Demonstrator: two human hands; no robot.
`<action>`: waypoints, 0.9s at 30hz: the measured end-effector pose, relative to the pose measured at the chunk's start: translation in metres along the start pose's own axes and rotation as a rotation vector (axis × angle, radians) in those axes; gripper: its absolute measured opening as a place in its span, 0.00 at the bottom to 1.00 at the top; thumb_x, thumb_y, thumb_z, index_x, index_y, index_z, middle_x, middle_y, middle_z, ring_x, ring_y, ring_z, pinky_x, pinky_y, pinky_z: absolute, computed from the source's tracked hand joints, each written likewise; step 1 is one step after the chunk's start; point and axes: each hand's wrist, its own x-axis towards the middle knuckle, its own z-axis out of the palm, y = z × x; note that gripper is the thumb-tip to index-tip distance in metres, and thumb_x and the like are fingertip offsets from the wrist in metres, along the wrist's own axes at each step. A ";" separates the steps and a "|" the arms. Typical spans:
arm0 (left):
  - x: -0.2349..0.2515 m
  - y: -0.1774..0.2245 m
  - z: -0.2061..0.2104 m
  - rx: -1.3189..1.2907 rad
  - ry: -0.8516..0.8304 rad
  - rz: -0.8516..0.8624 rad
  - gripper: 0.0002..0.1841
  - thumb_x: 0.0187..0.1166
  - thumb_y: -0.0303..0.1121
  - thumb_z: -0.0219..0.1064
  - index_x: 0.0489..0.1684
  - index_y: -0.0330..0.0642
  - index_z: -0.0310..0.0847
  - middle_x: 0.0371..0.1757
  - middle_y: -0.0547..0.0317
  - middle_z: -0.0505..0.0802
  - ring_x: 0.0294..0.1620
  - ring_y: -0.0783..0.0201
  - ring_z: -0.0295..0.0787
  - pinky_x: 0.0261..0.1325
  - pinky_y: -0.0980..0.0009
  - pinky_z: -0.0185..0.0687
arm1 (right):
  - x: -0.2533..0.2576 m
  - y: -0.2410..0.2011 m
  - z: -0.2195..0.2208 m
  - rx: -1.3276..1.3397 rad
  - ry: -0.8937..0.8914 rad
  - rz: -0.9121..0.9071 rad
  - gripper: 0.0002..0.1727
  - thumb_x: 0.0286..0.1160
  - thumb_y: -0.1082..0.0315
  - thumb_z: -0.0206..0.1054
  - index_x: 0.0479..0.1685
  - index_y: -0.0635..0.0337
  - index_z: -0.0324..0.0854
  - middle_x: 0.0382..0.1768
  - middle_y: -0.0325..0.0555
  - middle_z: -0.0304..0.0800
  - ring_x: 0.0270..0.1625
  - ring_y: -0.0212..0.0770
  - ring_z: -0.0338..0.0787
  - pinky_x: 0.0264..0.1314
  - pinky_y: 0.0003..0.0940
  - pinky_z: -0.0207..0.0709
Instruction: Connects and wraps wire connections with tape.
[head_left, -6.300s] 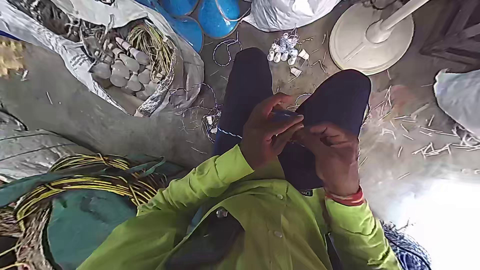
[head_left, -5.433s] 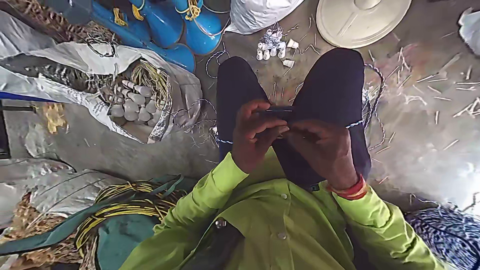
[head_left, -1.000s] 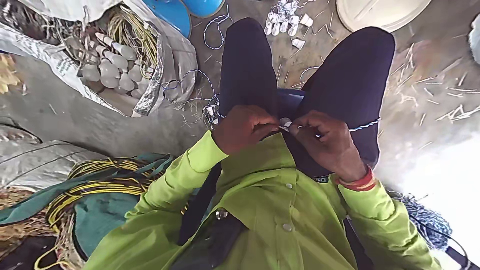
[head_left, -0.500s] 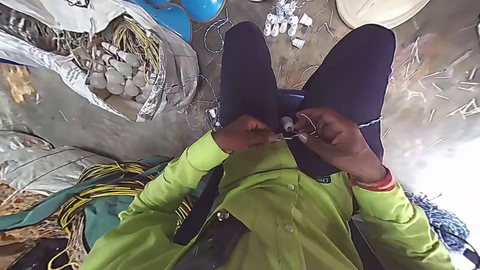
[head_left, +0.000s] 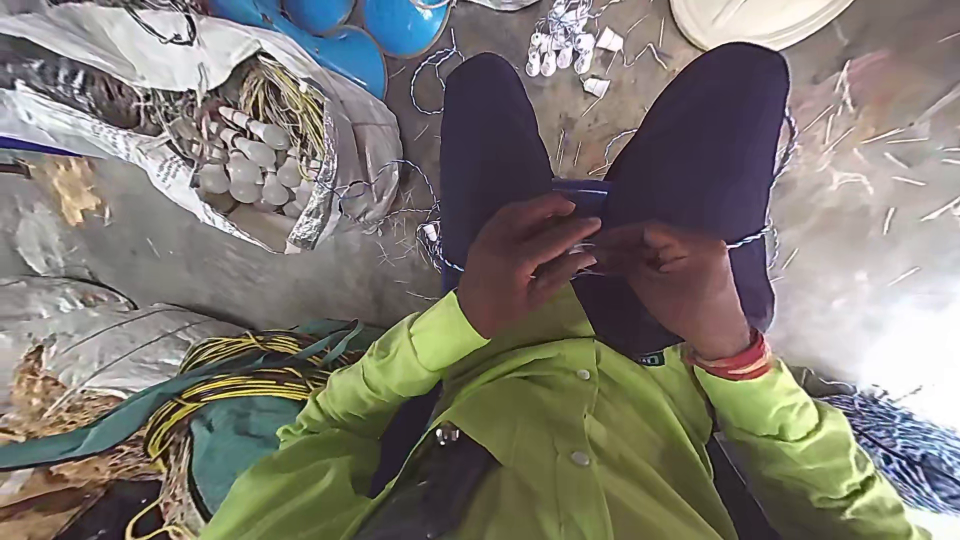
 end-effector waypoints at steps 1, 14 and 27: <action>0.000 0.000 0.003 0.035 -0.003 0.025 0.12 0.77 0.35 0.74 0.54 0.44 0.95 0.62 0.46 0.91 0.65 0.54 0.87 0.68 0.59 0.82 | 0.001 -0.001 0.000 -0.002 0.004 -0.007 0.09 0.75 0.68 0.74 0.49 0.60 0.89 0.39 0.36 0.96 0.38 0.22 0.92 0.43 0.19 0.88; -0.001 -0.004 0.001 0.391 -0.091 0.205 0.08 0.78 0.32 0.70 0.45 0.47 0.95 0.63 0.46 0.91 0.67 0.45 0.85 0.66 0.49 0.79 | 0.004 -0.005 0.001 -0.115 -0.068 -0.050 0.07 0.77 0.63 0.71 0.43 0.53 0.94 0.35 0.32 0.96 0.35 0.19 0.91 0.39 0.18 0.85; 0.003 0.003 -0.031 0.460 -0.312 -0.011 0.12 0.70 0.38 0.61 0.31 0.39 0.85 0.48 0.42 0.89 0.52 0.41 0.87 0.45 0.44 0.79 | 0.002 0.011 0.007 -0.247 0.021 -0.051 0.07 0.75 0.69 0.72 0.44 0.58 0.95 0.43 0.45 0.98 0.45 0.37 0.96 0.51 0.38 0.89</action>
